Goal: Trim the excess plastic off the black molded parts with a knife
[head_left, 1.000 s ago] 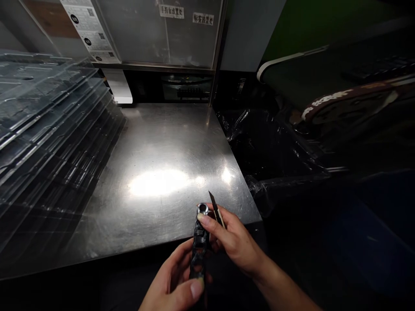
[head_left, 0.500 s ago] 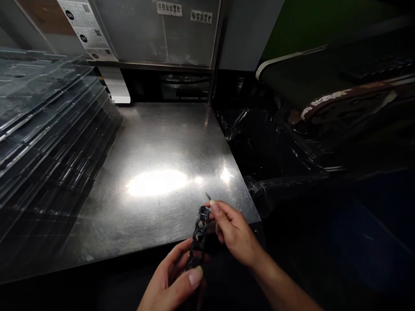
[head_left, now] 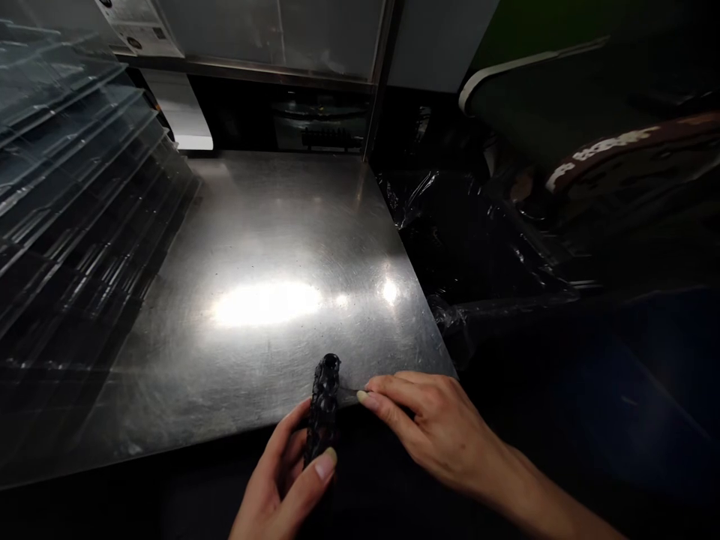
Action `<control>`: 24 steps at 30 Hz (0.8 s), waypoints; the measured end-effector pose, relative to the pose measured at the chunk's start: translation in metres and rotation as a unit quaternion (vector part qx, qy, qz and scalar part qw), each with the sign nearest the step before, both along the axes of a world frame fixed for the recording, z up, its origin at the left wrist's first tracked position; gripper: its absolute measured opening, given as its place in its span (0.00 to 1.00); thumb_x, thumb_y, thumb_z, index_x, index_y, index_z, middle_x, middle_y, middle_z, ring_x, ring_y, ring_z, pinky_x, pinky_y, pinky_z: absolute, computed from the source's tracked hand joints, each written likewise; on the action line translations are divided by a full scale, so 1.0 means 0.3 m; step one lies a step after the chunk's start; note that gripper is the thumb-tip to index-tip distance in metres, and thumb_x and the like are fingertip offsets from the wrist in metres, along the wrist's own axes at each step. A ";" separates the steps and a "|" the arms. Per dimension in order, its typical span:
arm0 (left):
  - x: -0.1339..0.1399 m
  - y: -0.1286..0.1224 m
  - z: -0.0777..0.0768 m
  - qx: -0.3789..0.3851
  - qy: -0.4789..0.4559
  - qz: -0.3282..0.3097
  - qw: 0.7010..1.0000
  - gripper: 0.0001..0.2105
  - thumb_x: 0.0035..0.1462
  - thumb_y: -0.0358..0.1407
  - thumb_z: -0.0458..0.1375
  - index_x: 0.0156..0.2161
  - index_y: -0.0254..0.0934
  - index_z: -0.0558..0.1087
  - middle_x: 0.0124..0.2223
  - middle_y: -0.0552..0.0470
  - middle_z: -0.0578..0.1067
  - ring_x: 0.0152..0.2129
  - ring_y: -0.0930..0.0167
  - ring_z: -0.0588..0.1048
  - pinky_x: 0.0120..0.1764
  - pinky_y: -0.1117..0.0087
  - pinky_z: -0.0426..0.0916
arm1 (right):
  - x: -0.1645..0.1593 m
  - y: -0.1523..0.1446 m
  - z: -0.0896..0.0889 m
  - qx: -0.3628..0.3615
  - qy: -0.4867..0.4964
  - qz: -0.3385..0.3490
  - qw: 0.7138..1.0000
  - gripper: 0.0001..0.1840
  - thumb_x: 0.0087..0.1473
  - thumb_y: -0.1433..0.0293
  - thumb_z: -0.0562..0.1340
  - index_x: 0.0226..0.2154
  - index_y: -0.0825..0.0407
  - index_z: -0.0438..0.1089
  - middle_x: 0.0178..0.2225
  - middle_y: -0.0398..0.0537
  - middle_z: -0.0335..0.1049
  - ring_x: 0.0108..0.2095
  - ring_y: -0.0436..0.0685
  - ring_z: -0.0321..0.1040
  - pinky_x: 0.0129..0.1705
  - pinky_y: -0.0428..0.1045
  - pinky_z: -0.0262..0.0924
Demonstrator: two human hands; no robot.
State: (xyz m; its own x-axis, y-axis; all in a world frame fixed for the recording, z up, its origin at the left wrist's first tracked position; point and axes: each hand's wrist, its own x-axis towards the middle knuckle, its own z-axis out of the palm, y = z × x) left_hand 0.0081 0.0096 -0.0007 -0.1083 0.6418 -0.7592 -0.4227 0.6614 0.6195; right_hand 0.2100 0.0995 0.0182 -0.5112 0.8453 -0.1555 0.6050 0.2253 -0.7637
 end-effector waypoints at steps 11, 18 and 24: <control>-0.017 0.006 0.008 -0.005 -0.042 -0.002 0.999 0.33 0.52 0.50 0.72 0.62 0.46 0.71 0.62 0.48 0.78 0.59 0.55 0.75 0.53 0.68 0.75 | -0.012 0.012 -0.007 -0.007 -0.084 0.048 0.995 0.21 0.74 0.54 0.52 0.39 0.43 0.77 0.28 0.43 0.72 0.27 0.55 0.69 0.32 0.52 0.58; -0.025 0.009 0.006 -0.001 -0.032 -0.003 0.999 0.33 0.51 0.50 0.72 0.61 0.46 0.73 0.60 0.47 0.79 0.60 0.53 0.74 0.54 0.66 0.75 | -0.021 0.019 -0.003 -0.013 -0.086 0.049 0.995 0.21 0.74 0.54 0.53 0.38 0.43 0.77 0.28 0.43 0.73 0.26 0.55 0.69 0.31 0.52 0.57; -0.030 0.006 0.000 -0.008 -0.032 -0.006 0.999 0.34 0.50 0.51 0.72 0.61 0.47 0.73 0.60 0.48 0.80 0.59 0.54 0.74 0.55 0.66 0.74 | -0.022 0.026 -0.005 -0.009 -0.082 0.050 0.995 0.21 0.74 0.54 0.53 0.39 0.43 0.78 0.27 0.44 0.73 0.26 0.55 0.69 0.31 0.52 0.57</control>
State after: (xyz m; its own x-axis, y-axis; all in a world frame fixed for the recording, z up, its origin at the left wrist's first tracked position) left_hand -0.0007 0.0114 -0.0008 -0.0520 0.6304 -0.7746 -0.4522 0.6767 0.5811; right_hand 0.2033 0.1074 0.0166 -0.5593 0.7875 -0.2587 0.6966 0.2774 -0.6617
